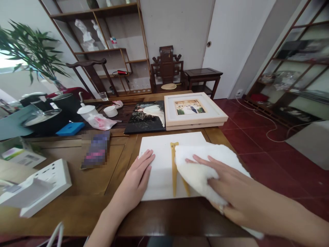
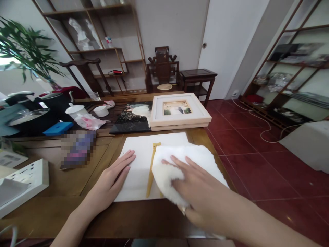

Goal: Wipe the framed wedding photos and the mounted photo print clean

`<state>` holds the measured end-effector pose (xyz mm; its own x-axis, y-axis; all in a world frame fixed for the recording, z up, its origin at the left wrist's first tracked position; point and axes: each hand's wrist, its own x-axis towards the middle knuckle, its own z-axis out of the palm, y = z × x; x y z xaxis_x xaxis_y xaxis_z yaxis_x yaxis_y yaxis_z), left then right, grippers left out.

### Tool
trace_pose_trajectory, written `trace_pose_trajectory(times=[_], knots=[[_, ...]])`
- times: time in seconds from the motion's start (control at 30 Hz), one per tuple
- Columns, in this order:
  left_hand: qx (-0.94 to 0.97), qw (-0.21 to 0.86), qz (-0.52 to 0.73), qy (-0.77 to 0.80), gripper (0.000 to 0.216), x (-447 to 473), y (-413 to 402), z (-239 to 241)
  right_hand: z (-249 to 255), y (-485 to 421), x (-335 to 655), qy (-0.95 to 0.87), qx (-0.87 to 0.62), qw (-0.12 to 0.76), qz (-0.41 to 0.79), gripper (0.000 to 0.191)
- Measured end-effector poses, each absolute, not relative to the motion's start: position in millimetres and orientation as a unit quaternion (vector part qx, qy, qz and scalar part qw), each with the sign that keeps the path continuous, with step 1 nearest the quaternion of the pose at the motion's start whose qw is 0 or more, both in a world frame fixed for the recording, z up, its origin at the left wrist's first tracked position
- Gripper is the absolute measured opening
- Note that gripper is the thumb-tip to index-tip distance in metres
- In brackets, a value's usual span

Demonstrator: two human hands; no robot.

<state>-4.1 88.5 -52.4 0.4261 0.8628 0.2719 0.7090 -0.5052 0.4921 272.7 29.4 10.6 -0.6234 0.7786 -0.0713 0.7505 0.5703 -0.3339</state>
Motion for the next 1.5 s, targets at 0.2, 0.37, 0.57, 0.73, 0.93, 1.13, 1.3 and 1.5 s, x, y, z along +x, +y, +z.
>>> trace_pose_trajectory(times=[0.2, 0.37, 0.57, 0.73, 0.93, 1.13, 1.3, 1.5], knots=[[0.830, 0.155, 0.243, 0.477, 0.038, -5, 89, -51, -13, 88, 260, -0.884, -0.455, 0.083, 0.068, 0.038], [0.829, 0.160, 0.250, 0.475, 0.038, -4, 89, -49, -18, 103, 236, -0.897, -0.431, 0.070, 0.068, 0.050], [0.828, 0.164, 0.250, 0.474, 0.038, -5, 88, -51, -14, 47, 224, -0.930, -0.339, 0.063, 0.125, 0.029], [0.826, 0.173, 0.258, 0.470, 0.038, -5, 89, -54, -11, 31, 229, -0.931, -0.318, 0.061, 0.169, 0.033], [0.826, 0.177, 0.246, 0.476, 0.040, -4, 90, -52, -9, 79, 237, -0.913, -0.383, 0.074, 0.122, 0.050], [0.829, 0.174, 0.243, 0.472, 0.039, -4, 89, -49, -7, 112, 228, -0.900, -0.418, 0.080, 0.093, 0.053], [0.831, 0.171, 0.249, 0.467, 0.039, -6, 88, -50, -7, 86, 227, -0.895, -0.426, 0.071, 0.112, 0.051], [0.834, 0.170, 0.267, 0.452, 0.036, -7, 87, -52, -10, 20, 224, -0.907, -0.380, 0.064, 0.168, 0.044]])
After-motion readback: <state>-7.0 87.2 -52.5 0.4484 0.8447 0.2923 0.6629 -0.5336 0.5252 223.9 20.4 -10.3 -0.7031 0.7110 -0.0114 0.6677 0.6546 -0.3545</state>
